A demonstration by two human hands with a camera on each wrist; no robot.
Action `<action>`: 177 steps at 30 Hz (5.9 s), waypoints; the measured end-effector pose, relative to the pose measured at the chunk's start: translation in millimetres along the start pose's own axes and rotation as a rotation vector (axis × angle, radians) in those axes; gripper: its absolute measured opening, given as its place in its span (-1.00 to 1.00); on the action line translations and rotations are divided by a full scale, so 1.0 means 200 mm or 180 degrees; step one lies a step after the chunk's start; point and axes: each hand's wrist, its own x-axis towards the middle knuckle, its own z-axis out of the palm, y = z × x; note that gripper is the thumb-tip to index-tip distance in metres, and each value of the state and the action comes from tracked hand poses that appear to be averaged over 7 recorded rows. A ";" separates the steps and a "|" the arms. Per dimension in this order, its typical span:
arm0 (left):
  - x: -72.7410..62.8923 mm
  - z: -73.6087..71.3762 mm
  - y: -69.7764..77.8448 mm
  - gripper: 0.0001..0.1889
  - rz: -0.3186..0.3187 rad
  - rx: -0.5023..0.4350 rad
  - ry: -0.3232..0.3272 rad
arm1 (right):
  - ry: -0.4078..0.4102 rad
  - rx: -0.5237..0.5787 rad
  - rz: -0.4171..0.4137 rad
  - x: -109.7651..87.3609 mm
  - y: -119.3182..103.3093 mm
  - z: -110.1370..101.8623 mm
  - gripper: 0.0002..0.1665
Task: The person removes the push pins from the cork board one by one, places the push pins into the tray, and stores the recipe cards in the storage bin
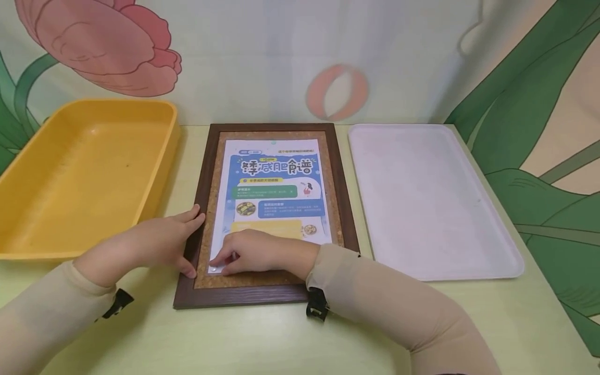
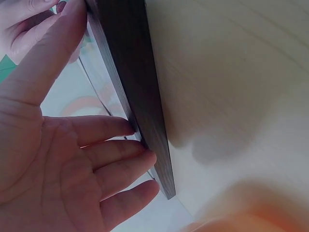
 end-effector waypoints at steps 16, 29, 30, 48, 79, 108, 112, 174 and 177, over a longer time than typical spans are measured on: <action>-0.01 0.01 -0.01 0.20 0.0005 -0.0027 0.0004 | 0.0080 0.0340 0.0226 0.04 -0.01 0.02 -0.77; -0.01 0.01 -0.01 0.18 0.0038 -0.0026 0.0043 | 0.0110 0.0451 0.0284 0.03 -0.02 0.01 -0.76; -0.01 0.01 0.00 0.19 0.0038 -0.0027 0.0042 | 0.0113 0.0427 0.0271 0.03 -0.02 0.01 -0.75; -0.01 0.00 0.00 0.20 0.0058 -0.0017 0.0081 | 0.0252 0.0261 0.0176 0.01 -0.01 0.03 -0.79; -0.01 0.04 0.00 0.14 0.0128 0.0240 0.0315 | 0.0221 0.0610 0.0545 0.02 -0.03 0.01 -0.82; 0.00 0.04 0.03 0.14 0.0045 0.0457 0.0441 | 0.0178 0.0288 0.0611 0.07 -0.05 0.02 -0.94; 0.00 0.04 0.03 0.14 0.0046 0.0430 0.0439 | 0.0123 0.0293 0.0642 0.08 -0.05 0.01 -0.94; -0.01 0.03 0.04 0.13 -0.0060 0.0423 0.0387 | -0.0178 0.0080 0.0551 0.10 -0.08 -0.02 -0.90; 0.00 0.03 0.05 0.14 -0.0057 0.0451 0.0368 | -0.0237 0.0226 0.0491 0.09 -0.07 -0.03 -0.90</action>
